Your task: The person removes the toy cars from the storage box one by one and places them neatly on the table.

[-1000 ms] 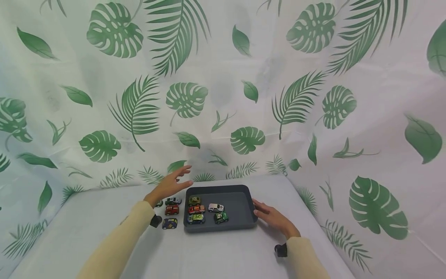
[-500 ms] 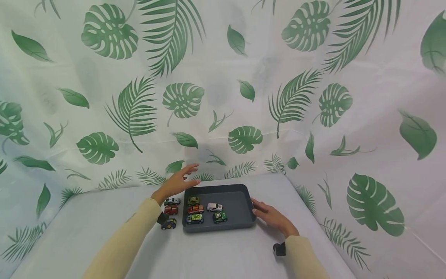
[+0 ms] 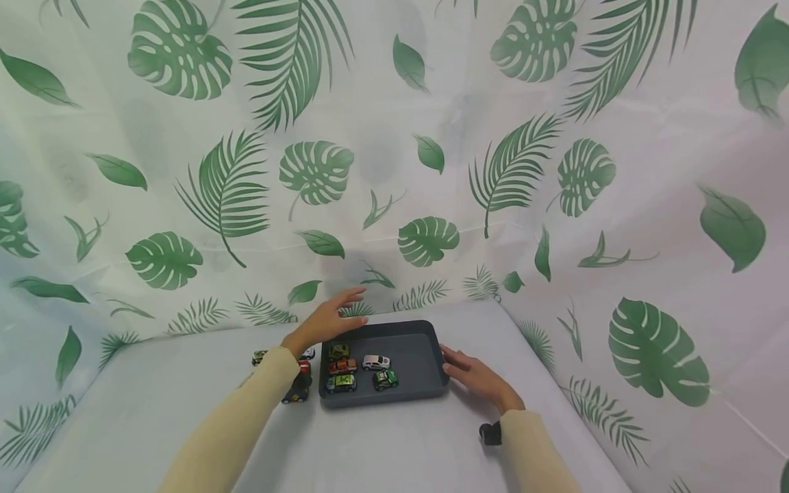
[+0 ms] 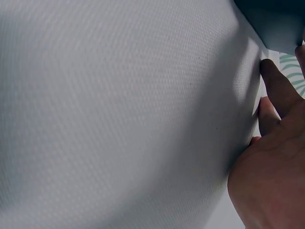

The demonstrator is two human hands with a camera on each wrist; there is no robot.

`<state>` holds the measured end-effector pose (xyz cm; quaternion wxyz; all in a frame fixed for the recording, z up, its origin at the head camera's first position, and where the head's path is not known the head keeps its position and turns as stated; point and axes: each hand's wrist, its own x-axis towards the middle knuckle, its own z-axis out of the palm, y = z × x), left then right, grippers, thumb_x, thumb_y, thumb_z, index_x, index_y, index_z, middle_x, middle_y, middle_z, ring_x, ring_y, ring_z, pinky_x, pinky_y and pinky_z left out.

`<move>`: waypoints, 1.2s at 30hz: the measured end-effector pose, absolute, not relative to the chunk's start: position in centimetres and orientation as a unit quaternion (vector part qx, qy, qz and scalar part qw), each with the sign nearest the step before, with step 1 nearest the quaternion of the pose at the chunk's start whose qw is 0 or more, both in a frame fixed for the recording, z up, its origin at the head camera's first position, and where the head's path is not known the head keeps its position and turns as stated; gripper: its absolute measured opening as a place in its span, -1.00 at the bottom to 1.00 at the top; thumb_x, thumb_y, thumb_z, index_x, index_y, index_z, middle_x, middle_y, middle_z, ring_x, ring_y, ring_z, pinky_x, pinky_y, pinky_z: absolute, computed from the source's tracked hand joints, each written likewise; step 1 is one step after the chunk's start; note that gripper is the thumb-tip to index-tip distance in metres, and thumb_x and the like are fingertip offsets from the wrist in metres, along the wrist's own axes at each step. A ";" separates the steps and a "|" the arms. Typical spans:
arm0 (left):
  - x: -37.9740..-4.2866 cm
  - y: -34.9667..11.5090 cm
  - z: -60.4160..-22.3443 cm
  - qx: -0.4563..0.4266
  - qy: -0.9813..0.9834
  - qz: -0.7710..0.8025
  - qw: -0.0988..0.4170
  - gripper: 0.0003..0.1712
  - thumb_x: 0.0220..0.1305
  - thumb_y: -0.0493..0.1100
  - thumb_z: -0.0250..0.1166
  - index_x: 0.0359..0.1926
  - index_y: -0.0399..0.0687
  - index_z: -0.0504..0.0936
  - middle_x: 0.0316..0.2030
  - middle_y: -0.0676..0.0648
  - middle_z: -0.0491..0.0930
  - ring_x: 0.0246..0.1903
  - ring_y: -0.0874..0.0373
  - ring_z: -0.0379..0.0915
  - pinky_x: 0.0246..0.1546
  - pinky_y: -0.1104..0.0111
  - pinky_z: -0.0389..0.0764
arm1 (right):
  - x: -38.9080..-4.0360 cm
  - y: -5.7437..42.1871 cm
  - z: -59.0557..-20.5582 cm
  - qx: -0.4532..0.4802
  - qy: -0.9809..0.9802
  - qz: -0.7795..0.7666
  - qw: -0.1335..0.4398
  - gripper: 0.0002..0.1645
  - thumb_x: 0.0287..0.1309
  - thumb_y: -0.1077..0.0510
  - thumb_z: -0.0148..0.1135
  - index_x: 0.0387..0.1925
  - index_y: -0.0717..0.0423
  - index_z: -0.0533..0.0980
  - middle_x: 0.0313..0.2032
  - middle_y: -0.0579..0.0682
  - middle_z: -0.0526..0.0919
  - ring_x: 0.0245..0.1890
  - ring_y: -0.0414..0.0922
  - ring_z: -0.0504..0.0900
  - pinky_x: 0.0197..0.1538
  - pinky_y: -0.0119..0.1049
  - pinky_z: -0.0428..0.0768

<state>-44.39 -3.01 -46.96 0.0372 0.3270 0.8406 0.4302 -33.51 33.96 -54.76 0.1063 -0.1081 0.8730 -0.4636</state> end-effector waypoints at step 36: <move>-43.1 0.6 -49.7 0.358 0.832 0.399 0.144 -0.14 0.50 -0.23 0.39 0.68 0.00 0.21 0.52 -0.31 0.35 0.48 -0.34 0.27 0.39 -0.22 0.39 | -33.8 34.0 -55.3 -0.086 0.874 -0.465 0.107 -0.25 0.65 -0.02 0.12 0.68 0.09 0.18 0.63 0.24 0.14 0.65 0.30 -0.07 0.59 0.32 -0.04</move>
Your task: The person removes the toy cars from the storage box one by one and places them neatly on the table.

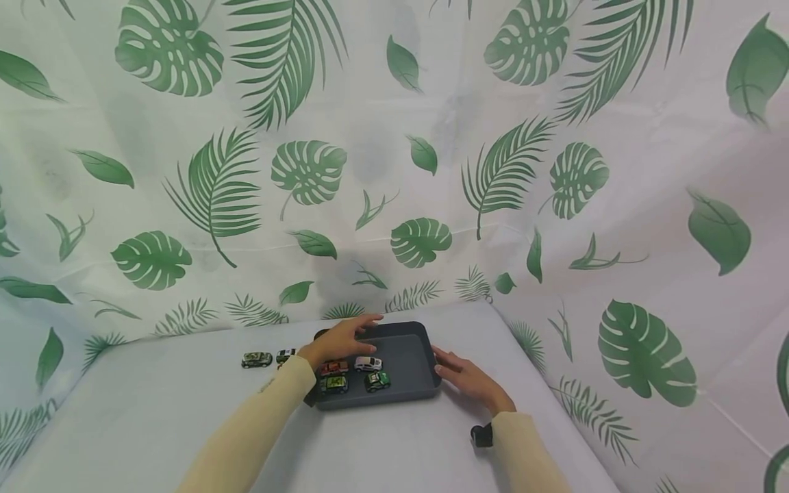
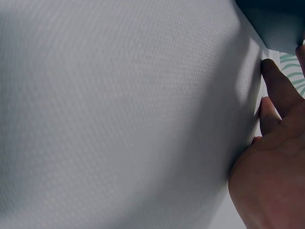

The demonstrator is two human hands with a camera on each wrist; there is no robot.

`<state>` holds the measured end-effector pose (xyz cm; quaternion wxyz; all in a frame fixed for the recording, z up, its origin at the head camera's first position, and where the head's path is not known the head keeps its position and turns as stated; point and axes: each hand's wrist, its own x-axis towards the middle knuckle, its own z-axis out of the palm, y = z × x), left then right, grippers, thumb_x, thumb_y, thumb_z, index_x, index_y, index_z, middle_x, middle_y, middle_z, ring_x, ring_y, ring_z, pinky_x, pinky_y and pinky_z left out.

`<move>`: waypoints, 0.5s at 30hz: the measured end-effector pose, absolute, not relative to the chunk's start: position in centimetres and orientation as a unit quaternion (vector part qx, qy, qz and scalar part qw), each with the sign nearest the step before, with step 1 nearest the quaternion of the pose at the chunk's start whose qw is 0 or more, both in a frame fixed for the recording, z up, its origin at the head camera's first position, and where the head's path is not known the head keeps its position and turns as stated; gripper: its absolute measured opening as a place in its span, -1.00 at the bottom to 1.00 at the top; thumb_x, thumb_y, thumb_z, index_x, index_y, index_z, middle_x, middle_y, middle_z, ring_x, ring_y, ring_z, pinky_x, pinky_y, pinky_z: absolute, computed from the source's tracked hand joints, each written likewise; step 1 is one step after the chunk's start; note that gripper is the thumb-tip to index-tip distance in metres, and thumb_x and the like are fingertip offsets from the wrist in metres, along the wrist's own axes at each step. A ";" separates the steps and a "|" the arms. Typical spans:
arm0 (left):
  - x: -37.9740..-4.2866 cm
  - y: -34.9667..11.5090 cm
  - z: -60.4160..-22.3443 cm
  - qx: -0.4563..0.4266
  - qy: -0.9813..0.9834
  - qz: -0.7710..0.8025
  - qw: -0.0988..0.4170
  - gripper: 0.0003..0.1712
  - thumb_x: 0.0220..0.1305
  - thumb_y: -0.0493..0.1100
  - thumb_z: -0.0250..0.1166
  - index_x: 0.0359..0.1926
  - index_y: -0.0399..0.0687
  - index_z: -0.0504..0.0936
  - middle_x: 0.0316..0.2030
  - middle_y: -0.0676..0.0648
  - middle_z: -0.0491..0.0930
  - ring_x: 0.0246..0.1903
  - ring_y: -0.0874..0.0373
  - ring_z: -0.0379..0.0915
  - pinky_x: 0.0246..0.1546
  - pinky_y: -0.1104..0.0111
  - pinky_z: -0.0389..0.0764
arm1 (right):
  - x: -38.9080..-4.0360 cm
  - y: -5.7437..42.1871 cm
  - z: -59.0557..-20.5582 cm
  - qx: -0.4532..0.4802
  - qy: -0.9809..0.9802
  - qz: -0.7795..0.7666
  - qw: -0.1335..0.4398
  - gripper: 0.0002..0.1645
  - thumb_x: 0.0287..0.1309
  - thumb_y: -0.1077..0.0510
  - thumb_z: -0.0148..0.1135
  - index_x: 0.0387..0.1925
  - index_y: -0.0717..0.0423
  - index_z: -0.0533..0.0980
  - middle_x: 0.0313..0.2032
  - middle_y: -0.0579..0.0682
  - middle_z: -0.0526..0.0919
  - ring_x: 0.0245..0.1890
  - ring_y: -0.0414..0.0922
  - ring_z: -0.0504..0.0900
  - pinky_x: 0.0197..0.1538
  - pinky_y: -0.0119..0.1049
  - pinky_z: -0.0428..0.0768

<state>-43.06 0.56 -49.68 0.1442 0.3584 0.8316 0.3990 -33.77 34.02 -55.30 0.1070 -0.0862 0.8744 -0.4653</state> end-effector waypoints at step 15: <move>-43.0 0.8 -51.2 0.369 0.827 0.393 0.159 -0.19 0.48 -0.30 0.39 0.63 -0.14 0.29 0.45 -0.39 0.40 0.42 -0.36 0.35 0.34 -0.22 0.44 | -33.3 33.8 -54.8 -0.084 0.875 -0.467 0.101 -0.24 0.65 -0.01 0.12 0.68 0.12 0.18 0.63 0.22 0.14 0.66 0.29 -0.10 0.59 0.30 -0.08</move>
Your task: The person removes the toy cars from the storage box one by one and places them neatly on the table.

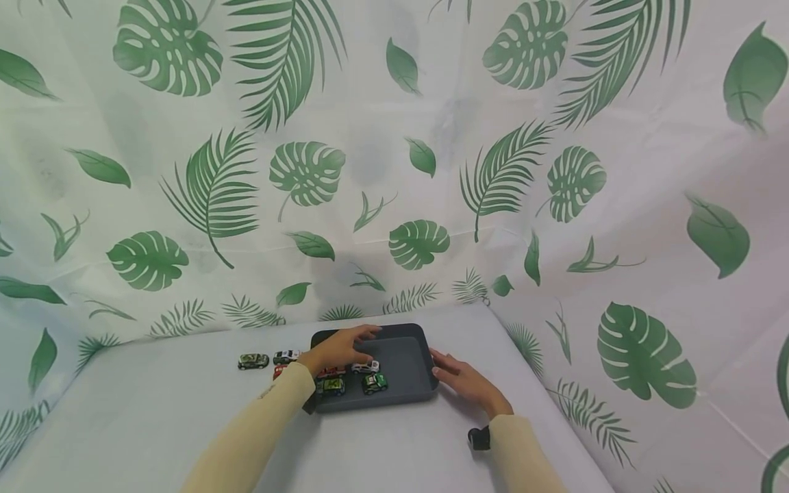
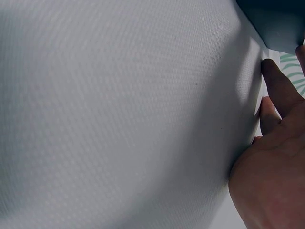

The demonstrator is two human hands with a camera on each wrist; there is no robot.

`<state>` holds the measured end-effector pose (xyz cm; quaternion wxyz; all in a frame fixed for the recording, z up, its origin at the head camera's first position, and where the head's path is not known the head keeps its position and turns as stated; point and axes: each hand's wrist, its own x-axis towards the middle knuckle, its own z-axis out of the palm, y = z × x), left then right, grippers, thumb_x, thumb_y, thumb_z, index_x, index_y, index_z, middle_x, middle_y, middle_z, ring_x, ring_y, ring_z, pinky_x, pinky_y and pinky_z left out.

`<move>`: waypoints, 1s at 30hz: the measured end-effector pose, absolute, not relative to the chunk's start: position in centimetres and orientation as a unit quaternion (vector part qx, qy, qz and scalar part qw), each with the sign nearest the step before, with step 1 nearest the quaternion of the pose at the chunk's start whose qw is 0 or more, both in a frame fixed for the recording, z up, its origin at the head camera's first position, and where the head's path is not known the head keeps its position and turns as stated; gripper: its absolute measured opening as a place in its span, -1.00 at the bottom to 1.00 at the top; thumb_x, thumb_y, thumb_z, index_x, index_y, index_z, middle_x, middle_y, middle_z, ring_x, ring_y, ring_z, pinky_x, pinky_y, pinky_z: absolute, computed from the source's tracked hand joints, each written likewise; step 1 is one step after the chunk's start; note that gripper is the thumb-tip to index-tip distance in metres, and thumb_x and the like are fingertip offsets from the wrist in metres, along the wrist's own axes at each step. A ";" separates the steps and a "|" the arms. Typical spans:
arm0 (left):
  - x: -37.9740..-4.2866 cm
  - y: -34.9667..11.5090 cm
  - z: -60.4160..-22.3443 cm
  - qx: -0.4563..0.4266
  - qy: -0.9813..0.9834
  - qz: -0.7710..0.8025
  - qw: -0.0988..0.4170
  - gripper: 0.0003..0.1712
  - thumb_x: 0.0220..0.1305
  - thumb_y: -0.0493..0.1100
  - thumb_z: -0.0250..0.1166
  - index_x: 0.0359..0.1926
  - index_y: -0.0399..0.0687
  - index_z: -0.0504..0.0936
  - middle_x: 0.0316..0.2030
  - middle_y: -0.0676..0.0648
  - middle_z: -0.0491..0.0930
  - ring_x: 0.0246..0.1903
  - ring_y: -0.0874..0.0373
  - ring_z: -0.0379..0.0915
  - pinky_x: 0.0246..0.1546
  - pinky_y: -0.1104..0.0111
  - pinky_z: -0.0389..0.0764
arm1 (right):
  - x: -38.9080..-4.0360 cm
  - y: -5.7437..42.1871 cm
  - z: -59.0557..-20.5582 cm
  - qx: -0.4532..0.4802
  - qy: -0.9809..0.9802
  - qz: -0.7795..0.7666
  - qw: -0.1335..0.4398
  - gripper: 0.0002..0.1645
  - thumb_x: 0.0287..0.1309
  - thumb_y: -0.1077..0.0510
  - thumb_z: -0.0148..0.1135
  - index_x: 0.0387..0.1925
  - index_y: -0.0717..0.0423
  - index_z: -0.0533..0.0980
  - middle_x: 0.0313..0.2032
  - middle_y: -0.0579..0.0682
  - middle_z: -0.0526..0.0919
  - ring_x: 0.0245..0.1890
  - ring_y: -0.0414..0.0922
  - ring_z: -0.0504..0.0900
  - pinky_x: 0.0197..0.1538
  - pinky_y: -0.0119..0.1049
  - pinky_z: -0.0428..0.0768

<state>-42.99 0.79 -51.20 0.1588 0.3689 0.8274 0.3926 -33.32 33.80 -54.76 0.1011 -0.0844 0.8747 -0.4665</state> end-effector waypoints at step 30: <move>-43.0 1.0 -52.7 0.336 0.866 0.338 0.150 -0.37 0.35 -0.29 0.49 0.41 -0.22 0.57 0.14 -0.20 0.66 0.19 -0.13 0.57 0.25 -0.06 0.56 | -33.7 33.8 -54.8 -0.088 0.874 -0.466 0.105 -0.25 0.66 -0.01 0.11 0.68 0.10 0.17 0.62 0.24 0.14 0.66 0.28 -0.10 0.60 0.30 -0.06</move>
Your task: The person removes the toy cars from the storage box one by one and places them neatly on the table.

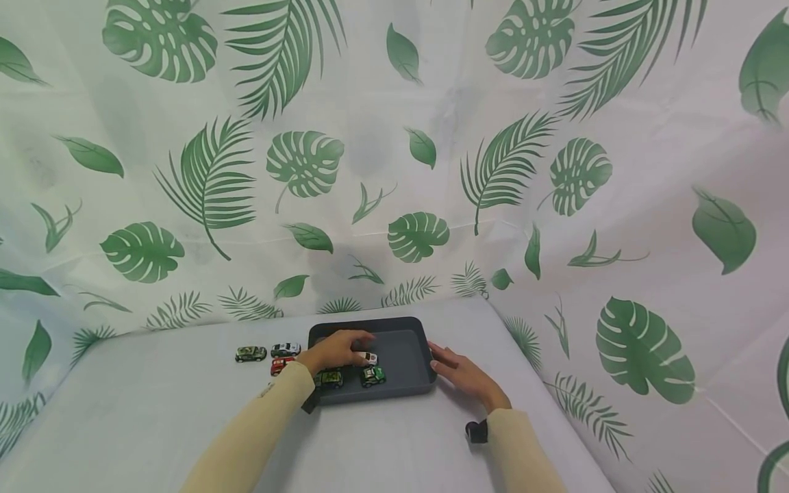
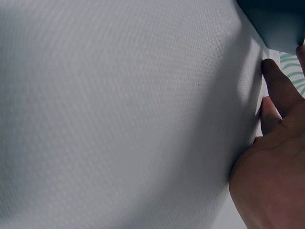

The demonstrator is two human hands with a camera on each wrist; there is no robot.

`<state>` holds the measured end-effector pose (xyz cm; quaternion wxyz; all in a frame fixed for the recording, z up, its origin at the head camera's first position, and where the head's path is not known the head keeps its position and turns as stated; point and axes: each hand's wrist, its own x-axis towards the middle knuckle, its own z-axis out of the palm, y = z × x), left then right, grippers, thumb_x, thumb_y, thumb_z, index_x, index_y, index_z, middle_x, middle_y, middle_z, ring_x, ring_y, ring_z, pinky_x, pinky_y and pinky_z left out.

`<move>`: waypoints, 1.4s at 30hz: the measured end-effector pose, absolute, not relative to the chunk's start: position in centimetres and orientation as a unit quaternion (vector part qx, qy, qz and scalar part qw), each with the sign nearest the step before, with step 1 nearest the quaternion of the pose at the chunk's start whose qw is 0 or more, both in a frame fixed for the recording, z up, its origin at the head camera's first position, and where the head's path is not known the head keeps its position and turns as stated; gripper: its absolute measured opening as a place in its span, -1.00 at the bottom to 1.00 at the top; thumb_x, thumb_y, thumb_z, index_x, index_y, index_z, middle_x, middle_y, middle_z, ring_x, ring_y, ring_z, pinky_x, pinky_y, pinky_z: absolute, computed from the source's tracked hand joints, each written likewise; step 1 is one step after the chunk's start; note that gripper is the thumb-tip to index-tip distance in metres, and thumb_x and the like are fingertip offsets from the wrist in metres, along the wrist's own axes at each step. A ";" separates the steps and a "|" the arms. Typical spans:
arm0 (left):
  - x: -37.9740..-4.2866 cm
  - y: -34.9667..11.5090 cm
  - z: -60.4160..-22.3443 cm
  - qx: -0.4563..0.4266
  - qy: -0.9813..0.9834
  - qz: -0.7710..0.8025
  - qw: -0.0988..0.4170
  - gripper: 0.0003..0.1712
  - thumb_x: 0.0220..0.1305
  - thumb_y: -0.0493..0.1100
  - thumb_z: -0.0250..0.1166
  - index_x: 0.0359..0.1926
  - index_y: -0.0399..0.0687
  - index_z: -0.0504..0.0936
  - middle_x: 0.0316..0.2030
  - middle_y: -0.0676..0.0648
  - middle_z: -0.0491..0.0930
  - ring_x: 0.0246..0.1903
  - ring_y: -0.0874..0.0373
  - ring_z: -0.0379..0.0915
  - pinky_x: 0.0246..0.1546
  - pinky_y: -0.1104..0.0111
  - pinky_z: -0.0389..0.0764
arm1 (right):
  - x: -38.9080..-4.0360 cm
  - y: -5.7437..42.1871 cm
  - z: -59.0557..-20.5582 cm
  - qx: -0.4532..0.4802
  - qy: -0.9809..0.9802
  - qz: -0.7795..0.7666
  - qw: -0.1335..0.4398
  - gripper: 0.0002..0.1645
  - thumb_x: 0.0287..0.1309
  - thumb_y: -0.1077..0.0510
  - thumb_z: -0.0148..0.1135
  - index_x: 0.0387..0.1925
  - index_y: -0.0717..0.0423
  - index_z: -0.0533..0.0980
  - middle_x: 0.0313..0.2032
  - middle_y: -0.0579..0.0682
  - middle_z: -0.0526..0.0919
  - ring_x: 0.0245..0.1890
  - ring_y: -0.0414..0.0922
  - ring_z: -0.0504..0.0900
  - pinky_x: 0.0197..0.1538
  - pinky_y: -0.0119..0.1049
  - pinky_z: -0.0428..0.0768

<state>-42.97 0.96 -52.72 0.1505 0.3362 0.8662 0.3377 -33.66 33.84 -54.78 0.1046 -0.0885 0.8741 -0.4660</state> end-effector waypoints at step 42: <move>-43.6 -1.3 -50.2 0.358 0.869 0.323 0.109 -0.73 0.46 -0.30 0.39 0.12 -0.23 0.76 0.03 -0.14 0.73 -0.03 -0.01 0.65 0.05 0.08 0.67 | -34.0 33.8 -54.9 -0.080 0.881 -0.454 0.112 -0.22 0.65 -0.05 0.12 0.69 0.09 0.15 0.64 0.24 0.09 0.65 0.29 -0.08 0.59 0.30 -0.02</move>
